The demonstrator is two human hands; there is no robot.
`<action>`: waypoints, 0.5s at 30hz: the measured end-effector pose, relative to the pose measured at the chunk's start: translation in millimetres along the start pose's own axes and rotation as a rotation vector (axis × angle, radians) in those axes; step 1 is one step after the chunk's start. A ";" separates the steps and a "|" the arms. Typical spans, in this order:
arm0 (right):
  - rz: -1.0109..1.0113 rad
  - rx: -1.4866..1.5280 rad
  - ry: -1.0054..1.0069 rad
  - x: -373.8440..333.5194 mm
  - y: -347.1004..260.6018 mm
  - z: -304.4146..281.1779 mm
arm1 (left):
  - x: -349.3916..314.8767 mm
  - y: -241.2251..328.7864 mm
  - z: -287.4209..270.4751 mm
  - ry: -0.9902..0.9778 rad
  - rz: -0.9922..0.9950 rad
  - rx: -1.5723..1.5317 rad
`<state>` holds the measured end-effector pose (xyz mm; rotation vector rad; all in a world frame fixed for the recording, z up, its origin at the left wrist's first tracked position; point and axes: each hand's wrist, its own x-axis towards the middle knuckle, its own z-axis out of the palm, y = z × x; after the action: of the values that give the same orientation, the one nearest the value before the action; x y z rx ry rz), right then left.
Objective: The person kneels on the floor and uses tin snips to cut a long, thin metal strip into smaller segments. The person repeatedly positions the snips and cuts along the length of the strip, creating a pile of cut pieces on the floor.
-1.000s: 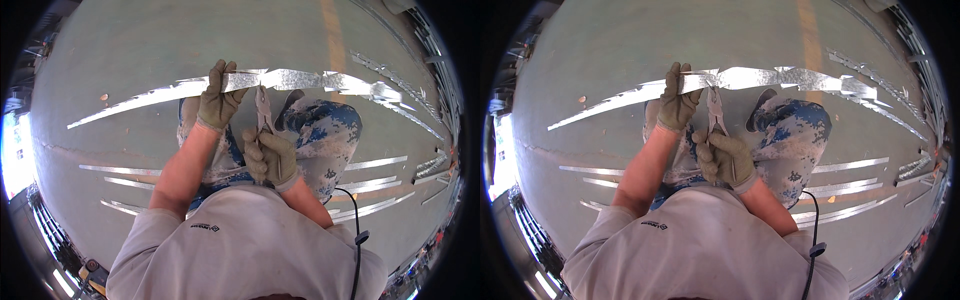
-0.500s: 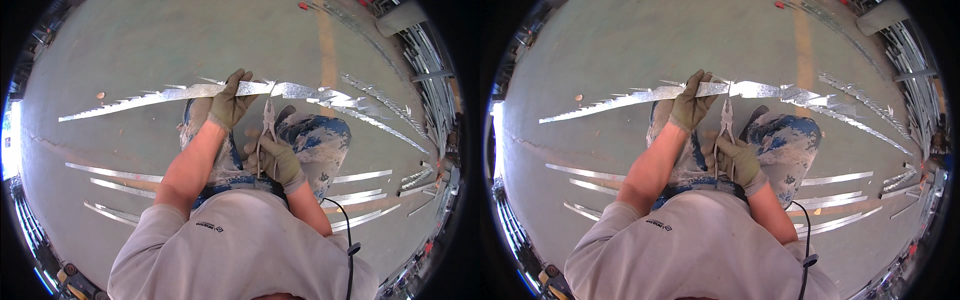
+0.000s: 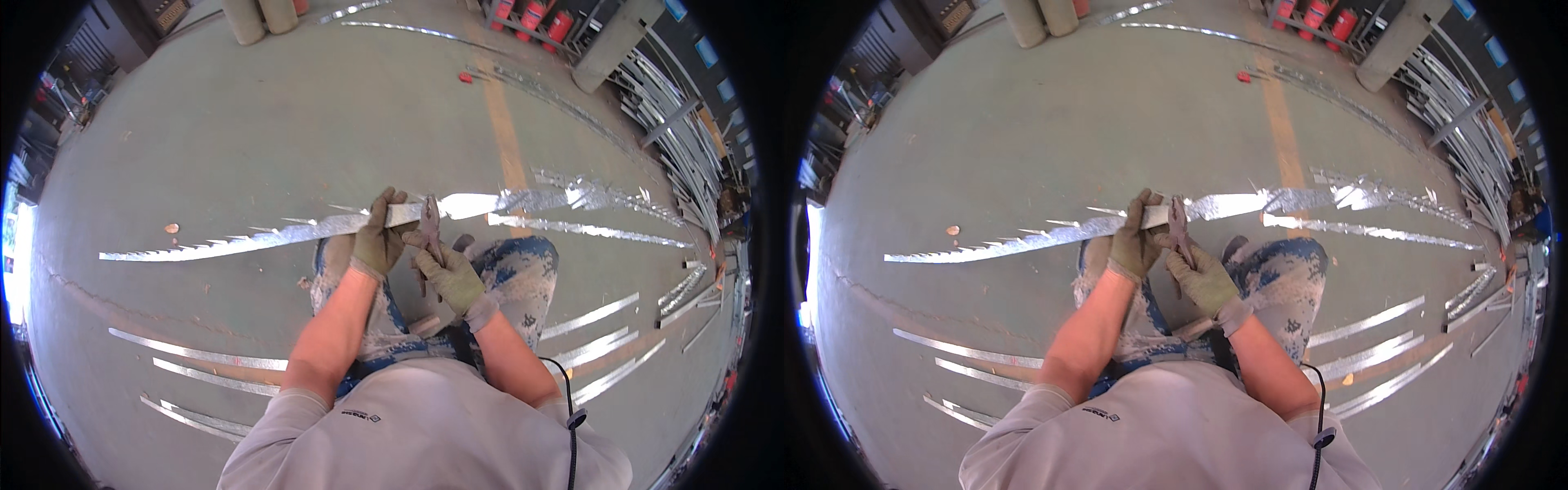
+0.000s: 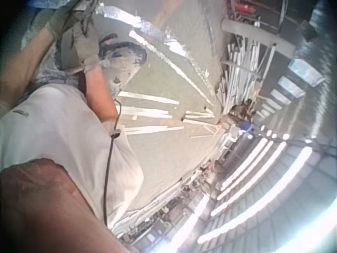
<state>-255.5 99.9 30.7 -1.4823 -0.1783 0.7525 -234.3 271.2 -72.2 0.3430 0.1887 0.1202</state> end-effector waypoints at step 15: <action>-0.133 0.198 0.219 26.0 -10.9 30.9 | -30.2 5.9 21.7 -0.140 -0.004 0.143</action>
<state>-248.7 140.8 36.0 -1.3387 -0.0338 0.4821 -259.9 265.2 -45.2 0.4918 0.0590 0.0788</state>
